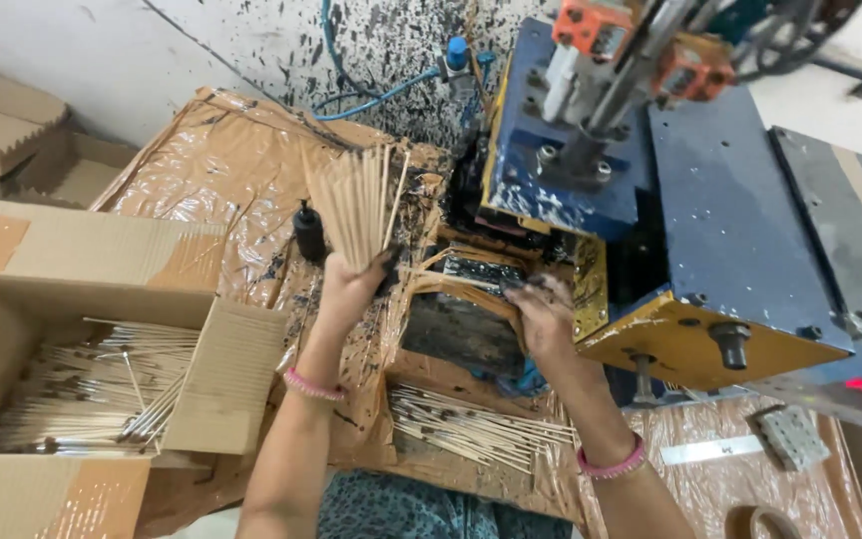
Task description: The person repeatedly picks up bundles of thin wooden sticks from a cardboard box and feeds them into a blue and yellow machine. The machine processes the sticks, and the person then collects the output and places it onto a pile on the work surface.
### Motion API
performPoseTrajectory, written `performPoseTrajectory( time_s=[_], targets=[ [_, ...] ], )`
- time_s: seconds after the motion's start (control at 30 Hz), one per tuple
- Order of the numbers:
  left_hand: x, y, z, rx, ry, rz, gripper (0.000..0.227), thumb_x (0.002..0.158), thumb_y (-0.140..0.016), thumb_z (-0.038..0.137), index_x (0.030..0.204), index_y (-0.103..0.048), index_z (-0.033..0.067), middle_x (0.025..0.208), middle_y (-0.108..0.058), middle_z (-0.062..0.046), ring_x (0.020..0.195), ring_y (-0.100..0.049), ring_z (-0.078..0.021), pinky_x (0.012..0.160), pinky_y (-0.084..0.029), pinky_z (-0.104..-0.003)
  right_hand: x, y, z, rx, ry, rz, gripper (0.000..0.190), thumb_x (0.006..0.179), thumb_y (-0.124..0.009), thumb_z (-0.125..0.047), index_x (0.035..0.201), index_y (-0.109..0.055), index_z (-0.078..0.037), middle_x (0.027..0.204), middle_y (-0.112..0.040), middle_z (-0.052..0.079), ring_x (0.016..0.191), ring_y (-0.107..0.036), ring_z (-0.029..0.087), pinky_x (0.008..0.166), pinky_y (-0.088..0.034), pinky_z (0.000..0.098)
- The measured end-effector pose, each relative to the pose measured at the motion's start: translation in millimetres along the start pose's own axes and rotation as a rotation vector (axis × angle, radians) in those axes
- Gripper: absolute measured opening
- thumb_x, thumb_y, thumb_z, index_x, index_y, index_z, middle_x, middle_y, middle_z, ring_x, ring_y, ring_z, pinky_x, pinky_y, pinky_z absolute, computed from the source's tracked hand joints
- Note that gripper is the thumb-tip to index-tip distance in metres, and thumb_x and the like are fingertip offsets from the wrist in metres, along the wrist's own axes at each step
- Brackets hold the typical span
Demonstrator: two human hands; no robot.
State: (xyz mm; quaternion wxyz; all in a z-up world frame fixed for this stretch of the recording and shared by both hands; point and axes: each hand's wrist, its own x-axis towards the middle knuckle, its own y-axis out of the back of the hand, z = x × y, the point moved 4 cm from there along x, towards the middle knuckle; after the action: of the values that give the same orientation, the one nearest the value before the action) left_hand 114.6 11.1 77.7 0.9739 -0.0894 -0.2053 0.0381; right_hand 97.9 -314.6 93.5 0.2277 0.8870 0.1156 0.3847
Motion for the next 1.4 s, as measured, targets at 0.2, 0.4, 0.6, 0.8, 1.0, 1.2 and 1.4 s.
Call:
performPoseTrajectory(
  time_s=[0.2,0.4,0.6,0.8,1.0,1.2,1.4],
  targets=[
    [30.9,-29.7,-54.9,-0.086,0.238,0.081,0.008,0.091,-0.063,0.005,0.092,-0.071,0.0017,0.07,-0.061,0.001,0.058,-0.05,-0.0071,0.05,-0.041,-0.026,-10.7,-9.8,24.6,-0.723,-0.005,0.032,0.037,0.091,-0.062,0.001,0.127,-0.069,-0.007,0.127,-0.07,0.017,0.12,-0.064,0.036,0.11,-0.051,0.0455],
    [29.6,-34.7,-59.6,-0.19,0.184,0.046,0.007,0.093,-0.065,0.005,0.091,-0.069,-0.0009,0.081,-0.064,0.004,0.07,-0.054,-0.0044,0.062,-0.046,-0.026,-12.2,-2.4,22.6,-0.601,-0.62,-0.054,0.038,0.089,-0.063,-0.004,0.126,-0.066,0.003,0.123,-0.06,0.034,0.111,-0.059,0.046,0.086,-0.051,0.0483],
    [-11.1,-30.6,-29.2,-0.132,0.22,0.115,0.012,0.098,-0.062,0.009,0.094,-0.068,-0.0004,0.073,-0.06,0.0,0.058,-0.05,-0.0069,0.05,-0.039,-0.025,-29.2,6.0,13.3,-0.363,-0.141,0.149,0.032,0.091,-0.056,-0.003,0.119,-0.072,-0.002,0.11,-0.074,0.018,0.097,-0.071,0.033,0.087,-0.054,0.0384],
    [-99.6,20.7,-32.0,0.093,0.152,0.265,0.014,0.096,-0.054,-0.001,0.096,-0.068,-0.0008,0.079,-0.068,-0.005,0.052,-0.053,-0.0085,0.042,-0.041,-0.024,-107.6,73.8,-69.0,-0.293,-0.341,0.554,0.013,0.096,-0.07,-0.003,0.108,-0.072,-0.001,0.099,-0.072,0.016,0.086,-0.068,0.028,0.083,-0.054,0.0326],
    [-125.0,2.4,10.3,0.116,0.141,0.138,0.011,0.1,-0.057,-0.005,0.097,-0.067,-0.0023,0.079,-0.066,-0.005,0.057,-0.055,-0.0122,0.051,-0.044,-0.026,-140.2,72.7,-67.9,-0.76,-0.441,0.364,0.041,0.081,-0.071,0.001,0.121,-0.069,0.007,0.113,-0.069,0.021,0.099,-0.07,0.026,0.087,-0.052,0.0343],
    [-110.0,-49.6,16.8,0.561,0.041,-0.618,0.019,0.081,-0.083,0.003,0.086,-0.065,-0.0034,0.075,-0.067,-0.013,0.063,-0.061,-0.0178,0.059,-0.049,-0.029,-121.5,10.8,-51.3,0.239,-0.608,0.269,0.039,0.087,-0.066,0.0,0.126,-0.063,0.003,0.09,-0.068,0.006,0.074,-0.061,0.007,0.067,-0.05,0.0228],
    [-23.5,-11.2,6.9,0.137,0.131,-0.17,0.017,0.09,-0.066,-0.001,0.103,-0.076,0.001,0.081,-0.072,0.0,0.065,-0.061,-0.0057,0.054,-0.05,-0.025,-24.3,10.4,-64.0,-0.005,-0.584,0.068,0.02,0.097,-0.065,-0.006,0.114,-0.073,0.001,0.09,-0.068,0.01,0.07,-0.057,0.012,0.064,-0.046,0.03]
  ],
)
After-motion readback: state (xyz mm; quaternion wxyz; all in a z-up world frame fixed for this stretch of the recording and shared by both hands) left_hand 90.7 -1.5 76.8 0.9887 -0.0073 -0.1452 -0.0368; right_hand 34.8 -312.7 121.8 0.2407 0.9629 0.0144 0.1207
